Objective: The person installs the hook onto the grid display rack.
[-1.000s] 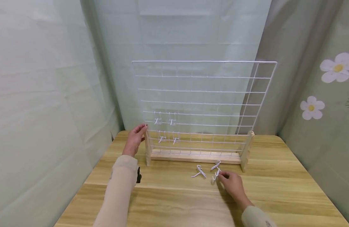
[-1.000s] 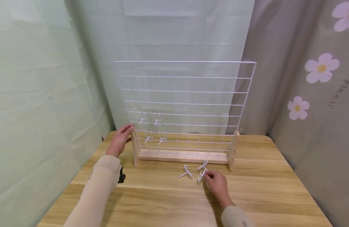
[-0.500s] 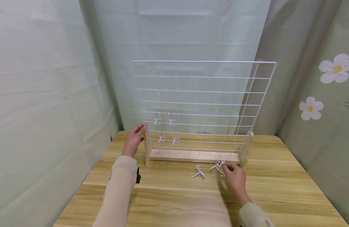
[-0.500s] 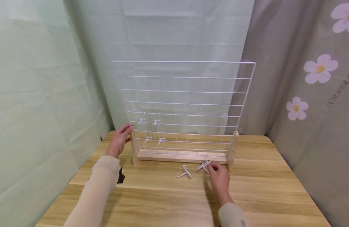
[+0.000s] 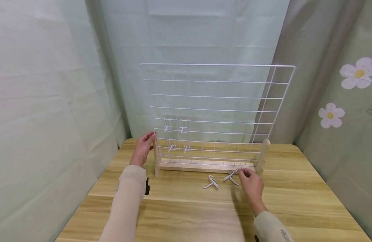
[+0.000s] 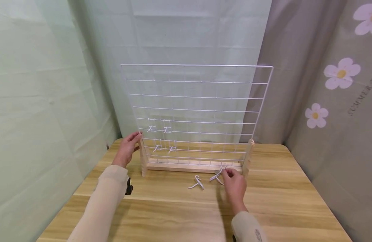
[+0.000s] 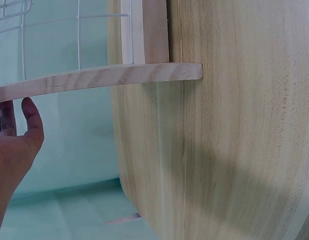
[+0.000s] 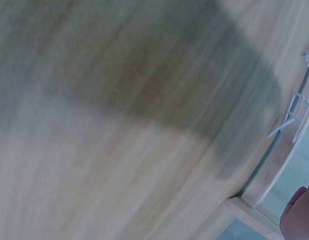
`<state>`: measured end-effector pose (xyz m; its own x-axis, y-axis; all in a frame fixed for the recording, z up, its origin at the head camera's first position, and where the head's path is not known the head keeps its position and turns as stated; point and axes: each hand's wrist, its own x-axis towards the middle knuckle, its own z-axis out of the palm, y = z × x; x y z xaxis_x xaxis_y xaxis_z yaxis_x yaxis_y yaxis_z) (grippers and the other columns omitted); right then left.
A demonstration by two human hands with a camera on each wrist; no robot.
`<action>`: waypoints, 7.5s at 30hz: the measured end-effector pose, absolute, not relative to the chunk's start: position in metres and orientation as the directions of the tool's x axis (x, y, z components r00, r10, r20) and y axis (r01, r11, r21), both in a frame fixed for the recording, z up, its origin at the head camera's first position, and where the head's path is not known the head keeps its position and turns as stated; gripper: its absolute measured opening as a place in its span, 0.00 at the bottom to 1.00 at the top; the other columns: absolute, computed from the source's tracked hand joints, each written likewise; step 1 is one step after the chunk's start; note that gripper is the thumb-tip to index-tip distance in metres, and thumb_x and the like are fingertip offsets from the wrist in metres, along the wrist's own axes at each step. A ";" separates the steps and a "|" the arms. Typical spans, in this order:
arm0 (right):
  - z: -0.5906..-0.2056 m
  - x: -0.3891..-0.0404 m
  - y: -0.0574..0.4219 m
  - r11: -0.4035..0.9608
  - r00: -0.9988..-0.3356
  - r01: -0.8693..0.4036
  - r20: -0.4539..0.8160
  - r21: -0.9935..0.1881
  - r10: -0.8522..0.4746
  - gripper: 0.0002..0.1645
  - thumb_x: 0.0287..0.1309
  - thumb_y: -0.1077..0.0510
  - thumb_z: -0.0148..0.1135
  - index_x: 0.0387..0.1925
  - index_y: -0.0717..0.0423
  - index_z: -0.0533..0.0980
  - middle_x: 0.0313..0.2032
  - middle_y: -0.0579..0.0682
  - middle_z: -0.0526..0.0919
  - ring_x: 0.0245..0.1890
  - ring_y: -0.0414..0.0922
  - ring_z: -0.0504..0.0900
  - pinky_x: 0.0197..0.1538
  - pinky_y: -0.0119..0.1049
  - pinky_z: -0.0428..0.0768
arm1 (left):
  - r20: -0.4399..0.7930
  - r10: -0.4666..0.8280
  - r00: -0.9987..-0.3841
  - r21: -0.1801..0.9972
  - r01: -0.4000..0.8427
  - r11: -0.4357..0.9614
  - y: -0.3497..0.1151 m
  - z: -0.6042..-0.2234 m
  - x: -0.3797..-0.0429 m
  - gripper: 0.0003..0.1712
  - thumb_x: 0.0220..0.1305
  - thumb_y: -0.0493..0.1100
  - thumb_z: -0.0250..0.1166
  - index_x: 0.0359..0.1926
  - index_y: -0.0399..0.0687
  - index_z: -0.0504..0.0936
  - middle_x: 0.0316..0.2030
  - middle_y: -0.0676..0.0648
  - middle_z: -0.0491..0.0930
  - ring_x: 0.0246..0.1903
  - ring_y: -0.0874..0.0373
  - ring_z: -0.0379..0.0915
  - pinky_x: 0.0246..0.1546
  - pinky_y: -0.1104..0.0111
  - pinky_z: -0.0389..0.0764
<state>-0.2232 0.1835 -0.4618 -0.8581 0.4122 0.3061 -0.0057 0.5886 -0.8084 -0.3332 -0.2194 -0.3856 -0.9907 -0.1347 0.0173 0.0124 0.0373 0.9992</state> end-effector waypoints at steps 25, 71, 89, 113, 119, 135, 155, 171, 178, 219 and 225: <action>-0.410 -0.247 0.196 0.635 -0.686 -0.050 0.489 -0.771 0.540 0.13 0.58 0.55 0.63 0.30 0.62 0.86 0.28 0.58 0.87 0.28 0.56 0.82 0.35 0.47 0.71 | 0.008 -0.133 -0.991 0.999 0.002 0.047 -0.221 -0.387 -0.334 0.29 0.72 0.56 0.58 0.65 0.45 0.72 0.64 0.45 0.70 0.63 0.49 0.63 0.65 0.53 0.66; -0.318 -0.272 0.192 0.590 -0.729 0.084 0.354 -0.803 0.586 0.18 0.61 0.50 0.59 0.41 0.57 0.86 0.40 0.56 0.88 0.44 0.58 0.82 0.45 0.51 0.74 | 0.019 -0.134 -0.991 1.000 0.016 0.026 -0.218 -0.387 -0.336 0.31 0.72 0.55 0.58 0.66 0.39 0.71 0.63 0.45 0.71 0.58 0.54 0.66 0.63 0.53 0.67; -0.366 -0.263 0.191 0.627 -0.787 0.084 0.334 -0.775 0.519 0.18 0.62 0.51 0.57 0.40 0.59 0.85 0.38 0.58 0.87 0.38 0.57 0.83 0.39 0.50 0.74 | 0.019 -0.144 -0.989 1.000 0.015 0.028 -0.219 -0.386 -0.336 0.31 0.73 0.55 0.58 0.67 0.39 0.70 0.62 0.45 0.71 0.57 0.54 0.66 0.64 0.54 0.67; -0.398 -0.253 0.191 0.581 -0.803 0.073 0.298 -0.811 0.516 0.15 0.61 0.51 0.60 0.38 0.58 0.86 0.36 0.56 0.87 0.36 0.56 0.82 0.39 0.50 0.72 | 0.011 -0.147 -0.989 1.000 0.012 -0.005 -0.216 -0.377 -0.331 0.26 0.74 0.49 0.58 0.65 0.37 0.71 0.59 0.44 0.72 0.54 0.53 0.66 0.63 0.53 0.67; -0.407 -0.252 0.192 0.590 -0.800 0.064 0.312 -0.805 0.512 0.14 0.58 0.53 0.60 0.35 0.58 0.86 0.34 0.56 0.87 0.35 0.56 0.82 0.37 0.49 0.72 | 0.030 -0.148 -0.989 0.999 0.028 0.018 -0.217 -0.384 -0.334 0.26 0.73 0.51 0.58 0.64 0.39 0.72 0.60 0.46 0.72 0.56 0.54 0.67 0.63 0.54 0.68; -0.430 -0.248 0.192 0.572 -0.832 0.059 0.276 -0.818 0.481 0.15 0.60 0.53 0.62 0.37 0.61 0.85 0.34 0.58 0.87 0.35 0.57 0.81 0.39 0.50 0.72 | 0.008 -0.134 -0.991 1.000 0.009 -0.008 -0.218 -0.382 -0.332 0.25 0.73 0.52 0.58 0.63 0.42 0.73 0.65 0.43 0.69 0.60 0.51 0.64 0.67 0.53 0.63; -0.456 -0.240 0.191 0.531 -0.894 0.059 0.191 -0.845 0.405 0.15 0.61 0.57 0.65 0.41 0.66 0.84 0.35 0.59 0.86 0.36 0.54 0.81 0.41 0.43 0.72 | 0.009 -0.153 -0.988 1.000 0.011 -0.010 -0.219 -0.387 -0.337 0.23 0.72 0.52 0.59 0.61 0.44 0.75 0.58 0.48 0.73 0.56 0.54 0.66 0.64 0.53 0.66; -0.480 -0.238 0.195 0.522 -0.949 0.072 0.102 -0.850 0.298 0.14 0.61 0.58 0.67 0.43 0.65 0.84 0.38 0.57 0.87 0.41 0.52 0.81 0.43 0.38 0.74 | 0.024 -0.151 -0.988 1.000 0.024 0.001 -0.218 -0.385 -0.335 0.26 0.72 0.52 0.60 0.62 0.40 0.73 0.59 0.46 0.72 0.57 0.53 0.66 0.63 0.53 0.67; -0.491 -0.241 0.196 0.486 -0.963 0.066 0.072 -0.871 0.260 0.13 0.60 0.59 0.67 0.43 0.65 0.85 0.38 0.55 0.87 0.37 0.44 0.79 0.40 0.33 0.74 | 0.025 -0.149 -0.989 1.000 0.025 -0.003 -0.217 -0.386 -0.336 0.26 0.72 0.52 0.60 0.62 0.40 0.73 0.60 0.45 0.72 0.57 0.52 0.66 0.63 0.53 0.67; -0.507 -0.250 0.189 0.585 -0.981 0.027 0.090 -0.811 0.171 0.11 0.58 0.59 0.68 0.38 0.65 0.85 0.38 0.58 0.87 0.42 0.55 0.80 0.41 0.39 0.73 | -0.012 -0.135 -0.991 1.000 -0.009 -0.020 -0.219 -0.382 -0.334 0.25 0.72 0.52 0.59 0.63 0.43 0.74 0.62 0.44 0.71 0.60 0.51 0.64 0.66 0.53 0.64; -0.510 -0.251 0.188 0.612 -0.981 -0.009 0.124 -0.791 0.146 0.08 0.56 0.60 0.69 0.34 0.63 0.86 0.36 0.56 0.88 0.39 0.53 0.80 0.41 0.40 0.73 | -0.021 -0.119 -0.993 1.000 -0.019 -0.017 -0.214 -0.367 -0.322 0.23 0.75 0.46 0.57 0.63 0.39 0.73 0.63 0.42 0.70 0.61 0.49 0.64 0.66 0.51 0.63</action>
<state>-0.2512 0.1879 -0.5103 -0.9814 0.1463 0.1243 -0.0090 0.6116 -0.7911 -0.3219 -0.2136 -0.3673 -0.9927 -0.1186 -0.0208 -0.0190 -0.0167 0.9997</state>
